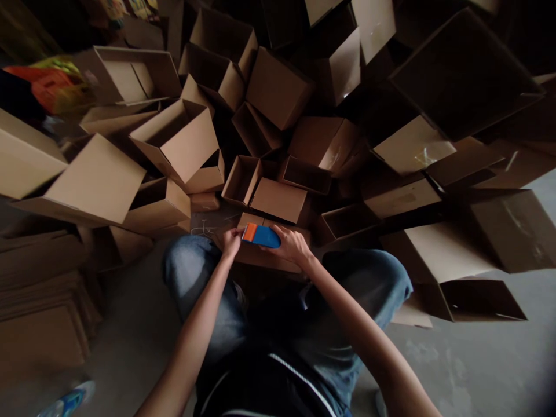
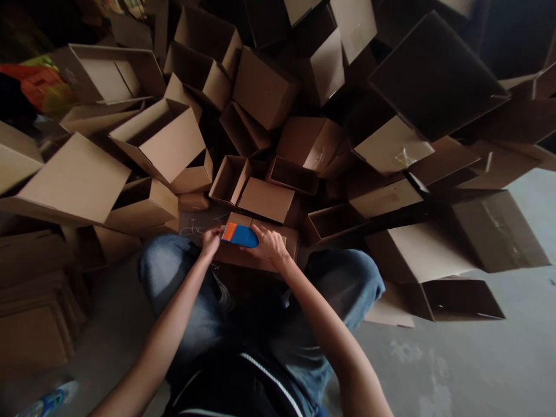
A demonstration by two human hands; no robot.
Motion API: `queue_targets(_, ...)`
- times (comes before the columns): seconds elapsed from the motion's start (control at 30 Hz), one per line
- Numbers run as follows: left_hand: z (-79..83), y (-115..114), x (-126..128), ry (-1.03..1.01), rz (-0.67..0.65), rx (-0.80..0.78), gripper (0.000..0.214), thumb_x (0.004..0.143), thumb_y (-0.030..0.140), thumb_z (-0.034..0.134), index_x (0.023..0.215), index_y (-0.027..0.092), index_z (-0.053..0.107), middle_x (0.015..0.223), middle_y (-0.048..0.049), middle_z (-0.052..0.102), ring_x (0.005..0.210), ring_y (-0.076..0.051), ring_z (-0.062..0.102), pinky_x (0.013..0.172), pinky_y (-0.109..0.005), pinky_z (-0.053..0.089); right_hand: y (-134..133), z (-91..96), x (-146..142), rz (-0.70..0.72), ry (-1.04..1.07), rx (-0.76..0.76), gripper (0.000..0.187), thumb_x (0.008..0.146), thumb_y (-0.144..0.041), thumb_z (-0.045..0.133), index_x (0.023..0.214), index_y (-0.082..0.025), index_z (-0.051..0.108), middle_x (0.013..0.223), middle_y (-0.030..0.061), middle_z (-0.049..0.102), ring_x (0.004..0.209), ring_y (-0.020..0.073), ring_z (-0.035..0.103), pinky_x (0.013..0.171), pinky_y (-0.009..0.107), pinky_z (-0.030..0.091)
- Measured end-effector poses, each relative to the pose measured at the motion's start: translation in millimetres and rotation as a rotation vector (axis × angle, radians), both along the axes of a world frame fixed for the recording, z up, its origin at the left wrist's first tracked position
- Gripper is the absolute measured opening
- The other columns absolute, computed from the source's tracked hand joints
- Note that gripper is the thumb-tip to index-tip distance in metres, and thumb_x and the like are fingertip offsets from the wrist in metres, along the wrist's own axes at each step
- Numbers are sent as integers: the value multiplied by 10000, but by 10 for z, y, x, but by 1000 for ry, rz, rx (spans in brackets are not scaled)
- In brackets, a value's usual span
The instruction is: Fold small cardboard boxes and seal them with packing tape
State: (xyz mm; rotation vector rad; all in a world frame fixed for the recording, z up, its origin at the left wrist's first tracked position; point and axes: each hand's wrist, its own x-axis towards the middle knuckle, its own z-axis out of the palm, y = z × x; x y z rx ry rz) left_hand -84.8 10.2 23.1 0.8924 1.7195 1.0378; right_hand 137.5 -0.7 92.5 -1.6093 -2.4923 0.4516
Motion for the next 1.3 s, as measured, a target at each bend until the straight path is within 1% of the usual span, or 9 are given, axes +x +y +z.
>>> queue_targets(0.23,43,29,-241,243,136,85,193,771,340,649,636,202,661,685,-59,719,787,-238,703,774,-306,512,43,22,-40,35,21,-27,642,832,-712,627,1287,-259,607,1041,87,770,882,265,728,645,270,415)
queue_targets(0.5,15,39,-699,369,169,77,197,816,340,626,686,199,671,730,-73,738,790,-229,702,800,-303,512,88,49,-57,53,31,-23,649,824,-709,637,1284,-251,614,1019,88,778,864,276,740,626,275,420)
queue_targets(0.63,-4,76,-805,344,143,77,205,789,365,646,679,195,676,695,-67,726,749,-233,699,757,-301,508,69,59,5,61,66,-20,598,823,-678,661,1253,-263,637,1006,78,782,855,264,740,622,269,417)
queue_targets(0.77,60,78,-943,389,133,56,203,784,362,647,677,192,676,697,-61,737,747,-235,703,724,-293,499,65,69,49,63,56,-36,601,837,-657,658,1284,-256,626,995,82,784,836,264,739,605,268,402)
queue_targets(0.83,120,53,-1148,461,144,28,200,788,353,638,677,191,672,692,-61,738,750,-240,704,716,-296,499,61,60,99,65,57,-35,620,825,-658,670,1296,-257,623,987,82,784,830,264,736,607,267,403)
queue_targets(1.0,273,-1,-1887,590,245,-6,204,798,356,623,693,185,661,708,-66,738,770,-230,704,747,-299,517,43,9,255,87,87,-34,603,821,-645,671,1281,-257,633,991,75,784,874,272,734,635,276,421)
queue_targets(1.1,329,7,-2125,643,277,4,201,789,364,630,713,181,663,706,-55,732,744,-214,694,759,-295,516,29,-39,294,92,91,-38,613,820,-631,679,1301,-255,622,1018,72,782,870,273,734,623,282,414)
queue_targets(1.2,357,6,-2155,580,197,-56,216,764,372,623,664,181,647,670,-57,715,700,-209,681,723,-283,507,-3,-109,318,84,106,-31,619,828,-629,671,1306,-239,616,1032,82,775,871,272,730,619,287,414)
queue_targets(1.3,394,-7,-2102,653,76,-163,263,750,408,604,591,198,620,611,-55,687,686,-227,673,680,-285,478,-44,-168,350,107,143,-23,596,846,-628,651,1284,-226,618,1072,93,760,920,273,723,649,295,441)
